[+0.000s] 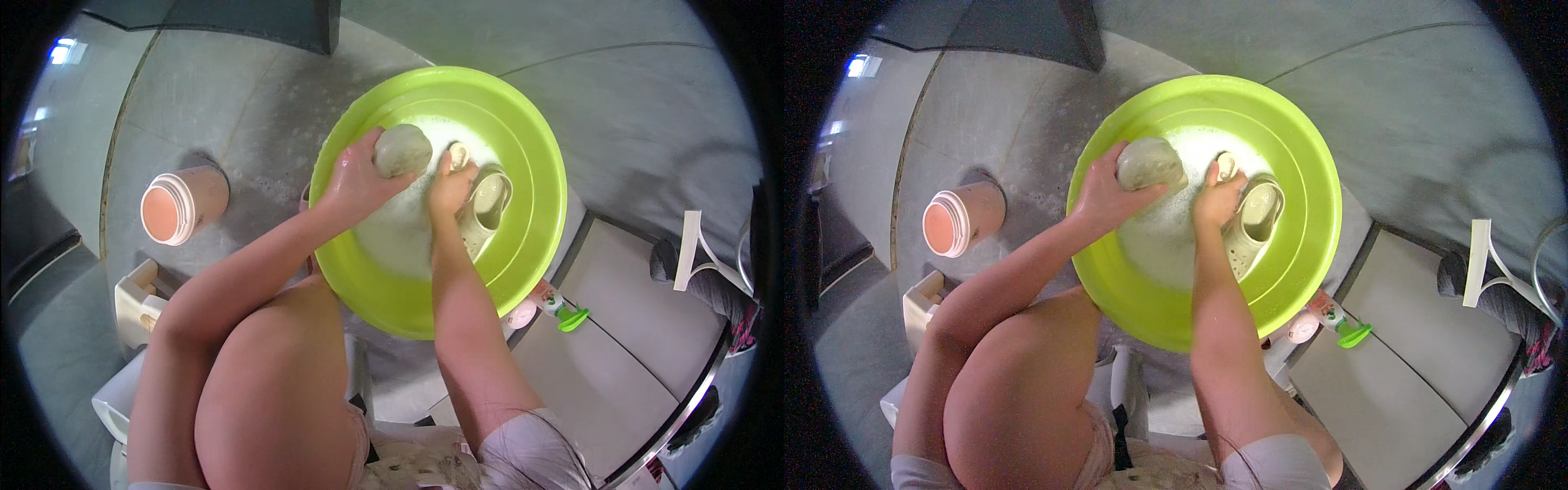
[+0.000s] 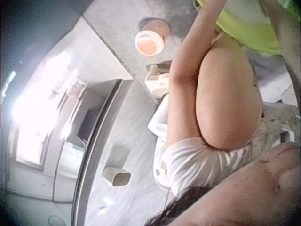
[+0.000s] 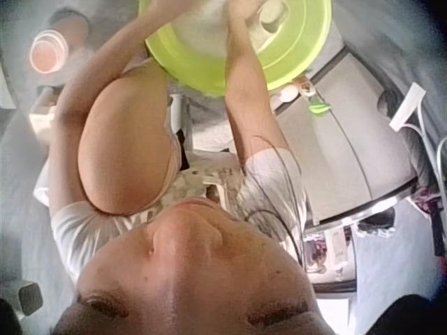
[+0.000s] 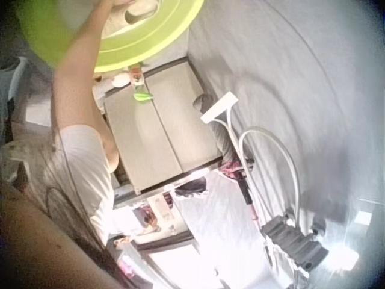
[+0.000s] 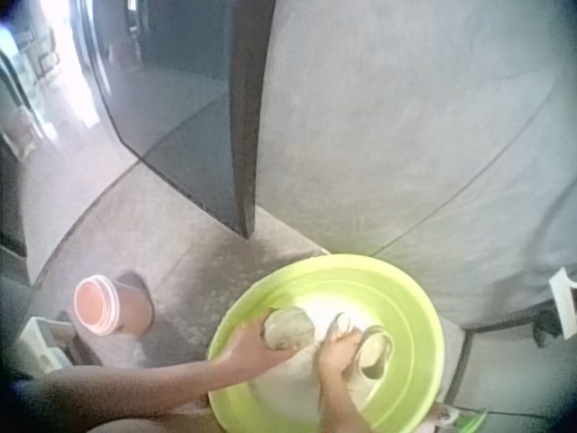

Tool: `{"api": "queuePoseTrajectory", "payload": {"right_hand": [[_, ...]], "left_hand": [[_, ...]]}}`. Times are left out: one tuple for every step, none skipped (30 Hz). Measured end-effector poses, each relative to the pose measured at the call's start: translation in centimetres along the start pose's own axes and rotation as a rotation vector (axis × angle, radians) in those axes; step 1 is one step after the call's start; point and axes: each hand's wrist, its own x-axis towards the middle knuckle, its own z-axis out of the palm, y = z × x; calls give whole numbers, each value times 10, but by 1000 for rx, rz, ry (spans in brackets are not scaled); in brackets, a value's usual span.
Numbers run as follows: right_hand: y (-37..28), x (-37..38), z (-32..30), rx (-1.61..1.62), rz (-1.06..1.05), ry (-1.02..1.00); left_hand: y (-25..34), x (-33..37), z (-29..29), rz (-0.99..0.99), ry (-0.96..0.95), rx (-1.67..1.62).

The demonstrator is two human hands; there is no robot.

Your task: The person washes a pair of rubber clogs in a basin of soapy water using a small brush, scrubbing the exterior and interior of each shoe by hand.

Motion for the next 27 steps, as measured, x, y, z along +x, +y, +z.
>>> {"api": "queuePoseTrajectory", "payload": {"right_hand": [[11, 4, 11, -4, 2, 3], [18, 5, 21, -23, 74, -131], [28, 11, 23, -36, 110, -191], [30, 10, 25, -48, 148, -265], [36, 12, 21, 95, -3, -307], [44, 15, 13, 235, -155, -344], [-3, -14, -9, 521, 257, -473], [3, 0, -26, 655, 236, -469], [-2, -6, -44, 699, 91, -512], [-20, -16, -69, 747, -57, -557], [-44, -32, -98, 783, 4, -607], [-64, -48, -125, 809, 70, -650], [-75, -58, -139, 645, -206, -603], [-81, -66, -150, 470, -469, -550], [-87, -75, -160, 465, -460, -543], [-92, -84, -169, 306, -437, -577], [-92, -88, -173, 149, -411, -610], [-89, -89, -174, 149, -398, -605], [-84, -93, -172, 174, -376, -589], [-79, -97, -170, 200, -355, -574], [-76, -105, -172, 210, -334, -583], [-75, -109, -180, 152, -375, -603], [-74, -111, -185, 95, -415, -625], [-72, -103, -187, 95, -408, -617], [-68, -91, -188, -36, -247, -654], [-64, -85, -189, -166, -85, -688], [-54, -95, -189, -106, -159, -649]], "left_hand": [[0, -1, 2, 0, -4, -3], [-1, -2, 4, 41, -19, 4], [-1, -2, 7, 86, -34, 6], [0, -3, 7, 79, -35, 5], [2, -4, 7, 56, -55, -5], [4, -4, 10, 35, -78, -19], [-4, -12, -8, 3, -51, 23], [3, -12, 0, 55, -72, -25], [2, -15, 3, 88, -89, -56], [2, -17, 3, 86, -91, -56], [3, -18, 2, 113, -103, -83], [1, -20, 6, 136, -124, -120], [1, -22, 7, 138, -133, -125], [0, -25, 7, 143, -187, -104], [-1, -27, 7, 147, -242, -80], [0, -29, 8, 147, -256, -81], [1, -30, 8, 201, -301, -26], [1, -32, 8, 255, -346, 31], [6, -37, 7, 254, -335, 22], [6, -43, 4, 239, -349, 32], [4, -49, 0, 196, -385, 0], [6, -49, -1, 176, -421, -46], [4, -50, 0, 181, -433, -46], [0, -51, 1, 262, -480, 16], [-1, -53, 3, 341, -527, 77], [-2, -55, 4, 341, -535, 76], [-3, -58, 5, 382, -529, 67]]}}
